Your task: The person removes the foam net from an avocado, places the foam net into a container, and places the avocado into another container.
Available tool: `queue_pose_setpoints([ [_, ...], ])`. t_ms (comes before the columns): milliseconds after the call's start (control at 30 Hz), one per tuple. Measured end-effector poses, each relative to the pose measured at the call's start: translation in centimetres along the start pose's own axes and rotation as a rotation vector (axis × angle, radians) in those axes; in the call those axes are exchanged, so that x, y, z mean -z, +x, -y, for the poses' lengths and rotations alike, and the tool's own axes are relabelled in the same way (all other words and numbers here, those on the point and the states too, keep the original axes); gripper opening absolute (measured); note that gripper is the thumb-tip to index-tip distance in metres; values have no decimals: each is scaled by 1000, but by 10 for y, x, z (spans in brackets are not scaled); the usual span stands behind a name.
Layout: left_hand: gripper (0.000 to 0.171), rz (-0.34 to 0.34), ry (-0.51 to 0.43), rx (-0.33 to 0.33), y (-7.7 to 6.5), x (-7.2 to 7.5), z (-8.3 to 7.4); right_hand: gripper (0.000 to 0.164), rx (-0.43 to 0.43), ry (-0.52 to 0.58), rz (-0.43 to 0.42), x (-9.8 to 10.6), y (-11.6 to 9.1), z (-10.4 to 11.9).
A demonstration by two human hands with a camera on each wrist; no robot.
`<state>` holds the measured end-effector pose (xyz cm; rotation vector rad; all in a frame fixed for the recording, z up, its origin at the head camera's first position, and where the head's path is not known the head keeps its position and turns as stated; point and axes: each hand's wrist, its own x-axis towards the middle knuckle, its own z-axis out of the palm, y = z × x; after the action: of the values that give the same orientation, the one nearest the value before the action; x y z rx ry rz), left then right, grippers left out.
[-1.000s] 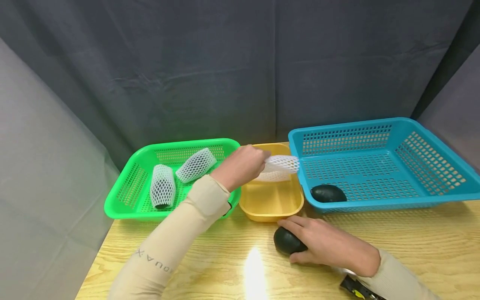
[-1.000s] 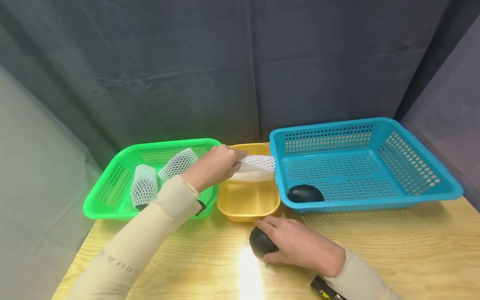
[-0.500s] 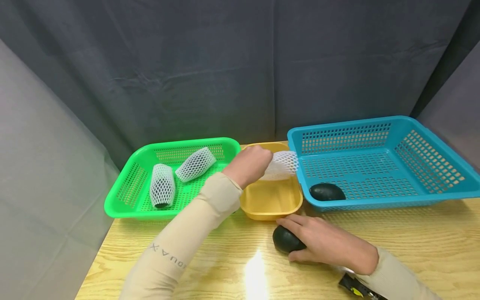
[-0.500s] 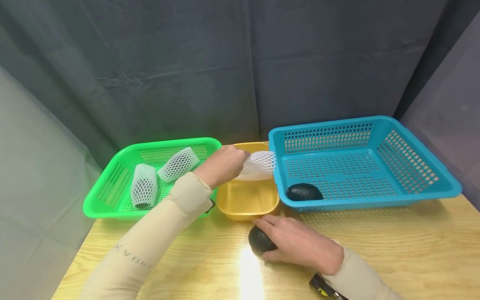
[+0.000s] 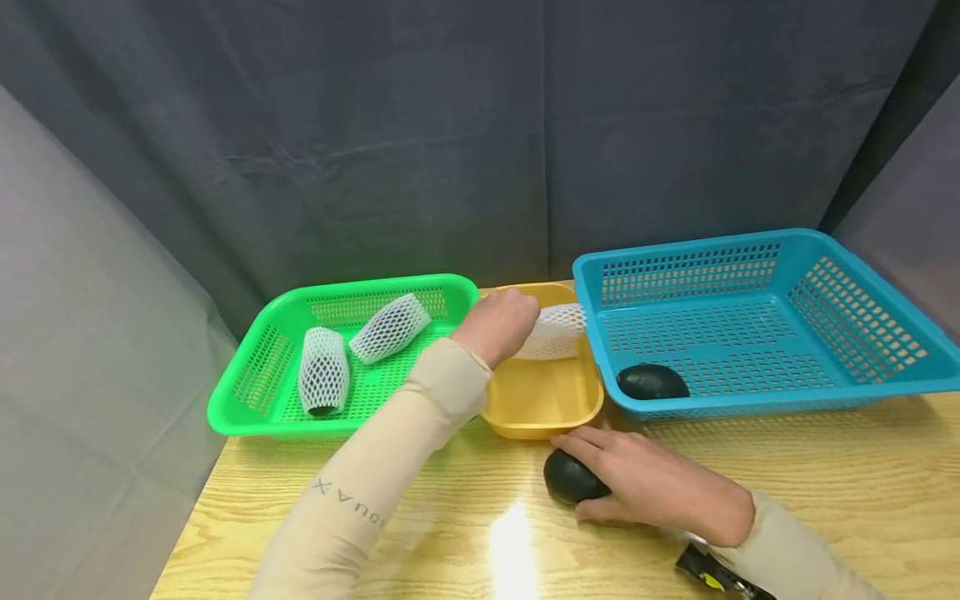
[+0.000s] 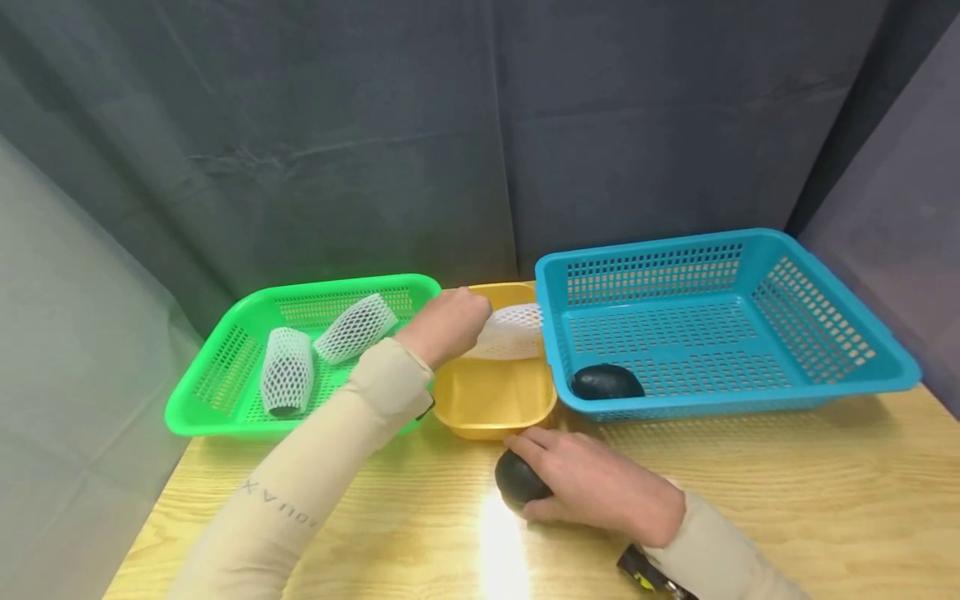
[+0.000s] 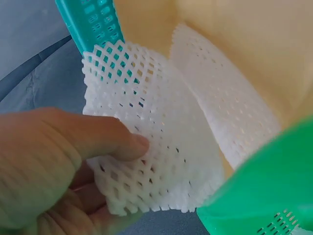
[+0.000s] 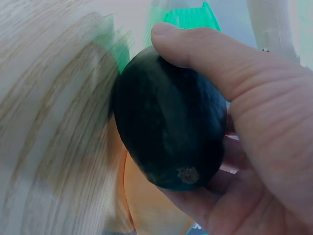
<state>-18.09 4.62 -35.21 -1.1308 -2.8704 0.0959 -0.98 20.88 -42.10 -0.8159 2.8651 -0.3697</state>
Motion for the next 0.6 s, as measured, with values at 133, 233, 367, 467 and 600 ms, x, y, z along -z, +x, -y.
queue_pose_setpoints([
  [133,20,12,13,9,3,-2,-2,74,-3,2,4,0,0,0],
  [233,20,-2,23,5,4,-5,-3,74,4,-2,1,0,0,0],
  [367,21,-23,40,-18,7,-8,-3,72,27,-12,-20,0,1,-1],
  [467,21,-27,30,-8,9,-10,-3,71,37,-20,-34,0,1,-1],
  [600,21,-26,17,25,13,-12,-3,72,36,-25,-35,-1,0,0],
])
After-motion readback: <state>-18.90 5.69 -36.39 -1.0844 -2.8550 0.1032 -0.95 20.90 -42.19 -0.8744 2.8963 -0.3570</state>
